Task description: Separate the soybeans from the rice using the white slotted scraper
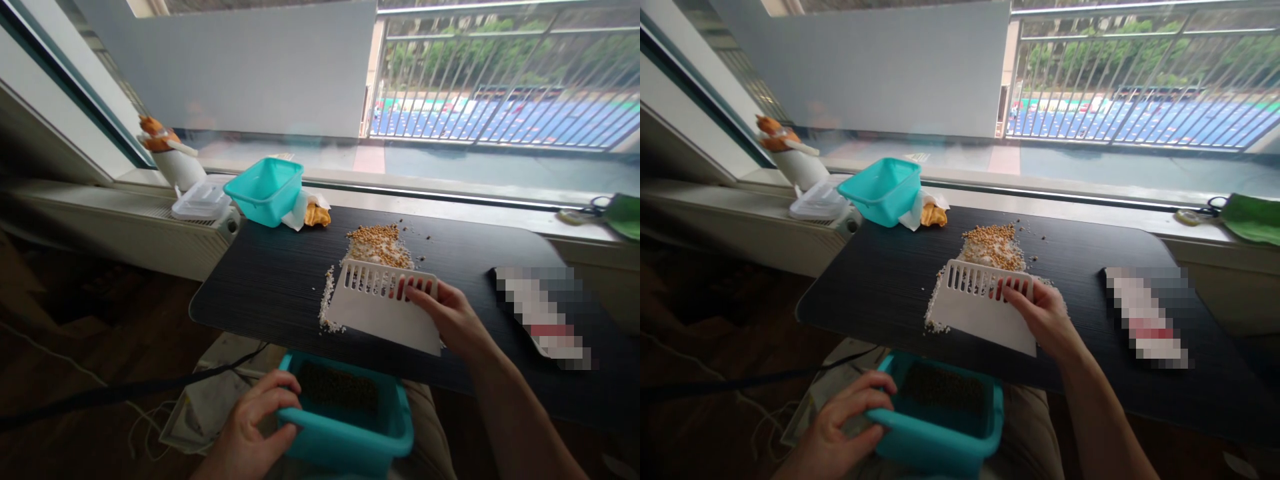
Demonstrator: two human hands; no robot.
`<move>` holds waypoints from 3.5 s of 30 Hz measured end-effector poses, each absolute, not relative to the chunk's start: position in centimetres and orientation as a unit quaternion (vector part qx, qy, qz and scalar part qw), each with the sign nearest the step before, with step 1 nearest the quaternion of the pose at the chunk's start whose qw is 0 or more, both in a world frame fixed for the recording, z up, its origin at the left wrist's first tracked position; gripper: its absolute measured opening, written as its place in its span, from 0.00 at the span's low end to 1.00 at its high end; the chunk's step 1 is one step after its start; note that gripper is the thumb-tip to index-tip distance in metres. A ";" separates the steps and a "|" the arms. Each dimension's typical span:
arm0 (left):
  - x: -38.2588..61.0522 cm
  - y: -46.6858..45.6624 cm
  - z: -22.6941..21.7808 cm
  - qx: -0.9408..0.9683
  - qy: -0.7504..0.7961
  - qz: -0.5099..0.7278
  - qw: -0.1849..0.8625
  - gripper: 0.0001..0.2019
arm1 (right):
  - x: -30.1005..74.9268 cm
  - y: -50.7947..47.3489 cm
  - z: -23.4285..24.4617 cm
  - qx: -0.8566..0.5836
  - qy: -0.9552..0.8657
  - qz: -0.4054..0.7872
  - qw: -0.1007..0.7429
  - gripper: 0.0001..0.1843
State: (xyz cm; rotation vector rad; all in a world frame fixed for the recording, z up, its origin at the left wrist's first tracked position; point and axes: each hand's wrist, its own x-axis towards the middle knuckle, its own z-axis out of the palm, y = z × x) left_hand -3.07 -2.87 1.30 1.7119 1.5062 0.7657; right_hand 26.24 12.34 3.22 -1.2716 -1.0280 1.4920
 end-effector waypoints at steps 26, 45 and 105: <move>-3.1 -3.0 1.5 0.650 0.595 0.293 0.371 0.09 | 26.4 10.8 2.9 -0.498 -0.480 0.592 0.415 0.13; -3.3 -3.1 0.5 0.656 0.592 0.312 0.349 0.08 | 20.0 3.2 1.1 -0.499 -0.662 0.309 0.466 0.15; -4.0 -2.3 0.7 0.646 0.619 0.272 0.355 0.08 | 24.3 13.1 4.6 -0.471 -0.661 0.404 0.422 0.10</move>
